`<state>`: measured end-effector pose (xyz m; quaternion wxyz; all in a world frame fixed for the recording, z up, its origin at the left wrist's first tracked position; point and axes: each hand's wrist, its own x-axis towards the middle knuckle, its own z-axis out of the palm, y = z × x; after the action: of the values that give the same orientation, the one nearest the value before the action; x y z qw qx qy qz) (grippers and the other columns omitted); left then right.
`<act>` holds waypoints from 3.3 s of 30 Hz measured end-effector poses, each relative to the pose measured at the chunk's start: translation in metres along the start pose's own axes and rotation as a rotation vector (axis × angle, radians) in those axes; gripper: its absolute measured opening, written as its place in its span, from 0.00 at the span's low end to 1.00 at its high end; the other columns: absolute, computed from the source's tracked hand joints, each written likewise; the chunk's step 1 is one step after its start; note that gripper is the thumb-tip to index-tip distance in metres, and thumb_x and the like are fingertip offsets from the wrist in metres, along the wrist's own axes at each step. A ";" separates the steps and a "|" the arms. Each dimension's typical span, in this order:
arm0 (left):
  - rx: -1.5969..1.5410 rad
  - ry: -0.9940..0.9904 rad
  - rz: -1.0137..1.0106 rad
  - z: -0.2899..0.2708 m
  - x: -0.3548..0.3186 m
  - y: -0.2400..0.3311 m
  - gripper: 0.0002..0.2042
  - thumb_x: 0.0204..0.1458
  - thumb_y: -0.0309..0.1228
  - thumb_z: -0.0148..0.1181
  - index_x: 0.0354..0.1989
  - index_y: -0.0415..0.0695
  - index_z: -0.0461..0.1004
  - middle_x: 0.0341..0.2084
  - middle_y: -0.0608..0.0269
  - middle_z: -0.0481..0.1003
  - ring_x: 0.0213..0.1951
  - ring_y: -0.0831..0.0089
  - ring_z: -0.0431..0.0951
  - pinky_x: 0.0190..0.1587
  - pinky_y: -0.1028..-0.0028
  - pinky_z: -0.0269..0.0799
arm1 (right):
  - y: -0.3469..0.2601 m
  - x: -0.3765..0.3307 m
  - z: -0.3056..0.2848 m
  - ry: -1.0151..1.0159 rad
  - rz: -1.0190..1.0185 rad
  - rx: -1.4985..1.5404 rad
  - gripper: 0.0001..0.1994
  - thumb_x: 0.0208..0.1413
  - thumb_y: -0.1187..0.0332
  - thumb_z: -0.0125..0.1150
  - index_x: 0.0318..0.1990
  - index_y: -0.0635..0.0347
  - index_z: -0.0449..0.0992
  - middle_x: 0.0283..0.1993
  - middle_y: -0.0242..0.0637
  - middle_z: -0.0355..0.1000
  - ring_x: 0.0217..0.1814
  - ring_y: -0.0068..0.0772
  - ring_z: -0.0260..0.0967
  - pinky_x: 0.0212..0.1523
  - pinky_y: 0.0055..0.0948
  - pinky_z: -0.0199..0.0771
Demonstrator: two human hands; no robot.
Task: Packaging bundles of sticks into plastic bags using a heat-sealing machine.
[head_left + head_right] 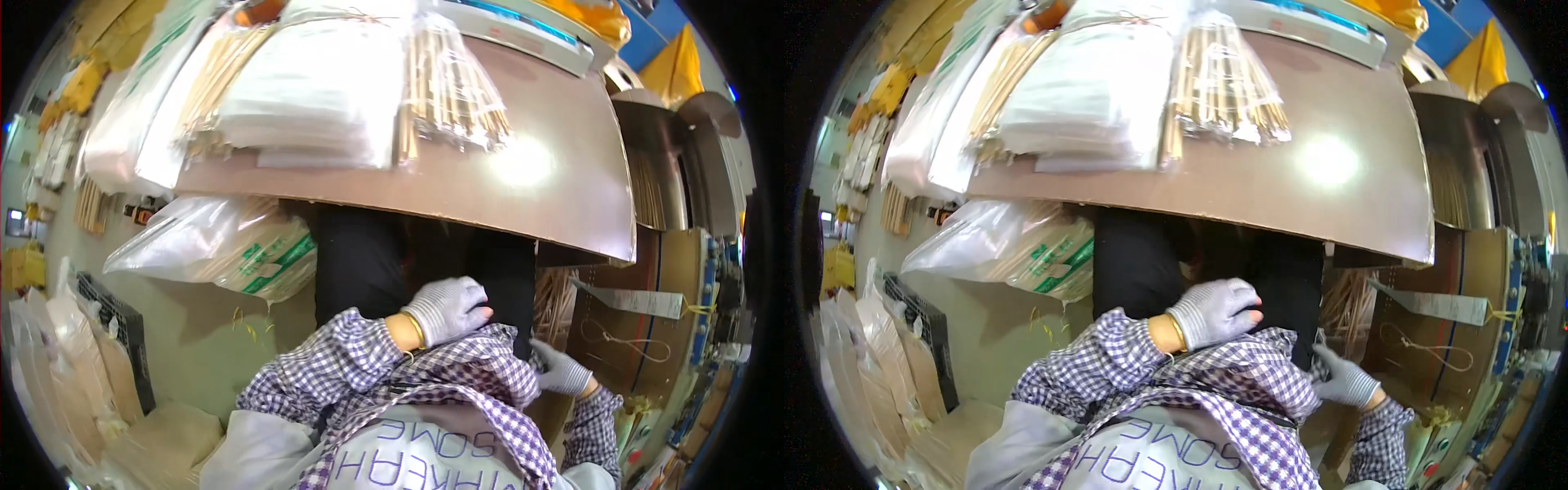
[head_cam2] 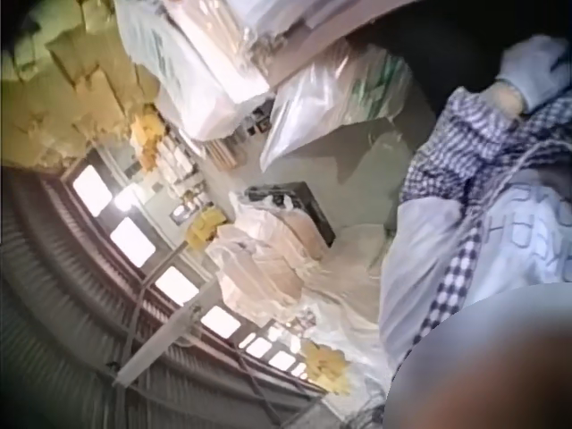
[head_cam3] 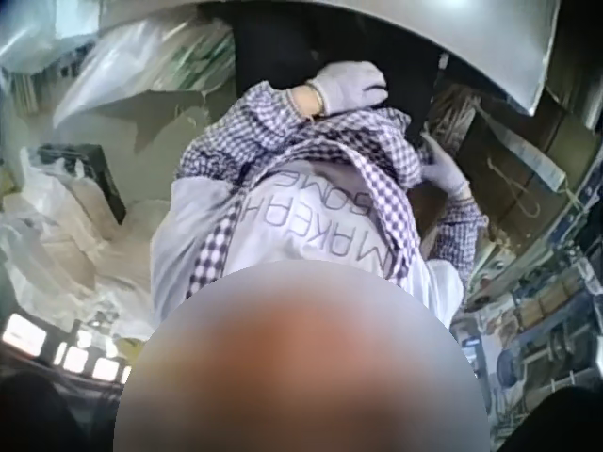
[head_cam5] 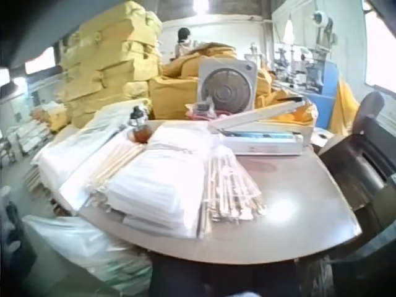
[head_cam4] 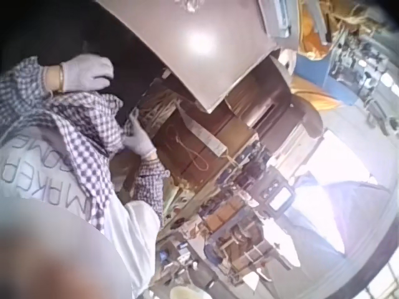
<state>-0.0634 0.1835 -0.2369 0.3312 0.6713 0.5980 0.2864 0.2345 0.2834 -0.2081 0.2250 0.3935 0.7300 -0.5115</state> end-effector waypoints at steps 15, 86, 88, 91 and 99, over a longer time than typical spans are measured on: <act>-0.359 0.665 -0.684 -0.096 -0.146 -0.055 0.18 0.51 0.40 0.54 0.45 0.39 0.71 0.37 0.52 0.76 0.39 0.60 0.76 0.41 0.70 0.70 | -0.098 -0.031 -0.072 0.838 -0.158 -0.186 0.11 0.46 0.72 0.57 0.38 0.64 0.75 0.33 0.42 0.74 0.33 0.35 0.72 0.37 0.28 0.71; -0.323 0.451 0.123 -0.166 0.064 0.041 0.07 0.49 0.31 0.56 0.30 0.39 0.72 0.22 0.60 0.71 0.26 0.73 0.72 0.30 0.76 0.69 | -0.203 0.104 -0.137 -0.022 -0.732 0.924 0.12 0.44 0.65 0.60 0.28 0.67 0.73 0.35 0.45 0.71 0.44 0.40 0.67 0.50 0.37 0.65; -0.182 0.408 0.119 -0.150 0.068 0.062 0.07 0.48 0.31 0.57 0.26 0.39 0.71 0.20 0.62 0.70 0.24 0.72 0.71 0.29 0.75 0.68 | -0.187 0.122 -0.140 0.009 -0.760 0.813 0.14 0.44 0.64 0.60 0.33 0.67 0.74 0.39 0.46 0.71 0.45 0.38 0.67 0.51 0.33 0.64; -0.023 0.471 0.110 -0.128 0.092 0.059 0.08 0.48 0.31 0.58 0.26 0.39 0.70 0.20 0.62 0.71 0.25 0.73 0.72 0.29 0.75 0.68 | -0.225 0.099 -0.137 -0.061 -0.739 0.984 0.17 0.45 0.62 0.61 0.38 0.68 0.76 0.39 0.43 0.73 0.47 0.37 0.67 0.54 0.33 0.62; 0.501 0.752 0.095 -0.177 0.117 -0.018 0.07 0.44 0.30 0.58 0.32 0.44 0.75 0.30 0.59 0.73 0.34 0.67 0.74 0.38 0.70 0.71 | -0.208 0.113 -0.153 -0.126 -0.834 0.792 0.13 0.44 0.64 0.59 0.30 0.68 0.76 0.37 0.46 0.73 0.43 0.40 0.68 0.50 0.36 0.65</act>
<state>-0.1986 0.3192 -0.1429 -0.0952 0.6070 0.6960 0.3716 0.0113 0.4293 -0.1148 -0.1168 0.0955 0.5615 -0.8136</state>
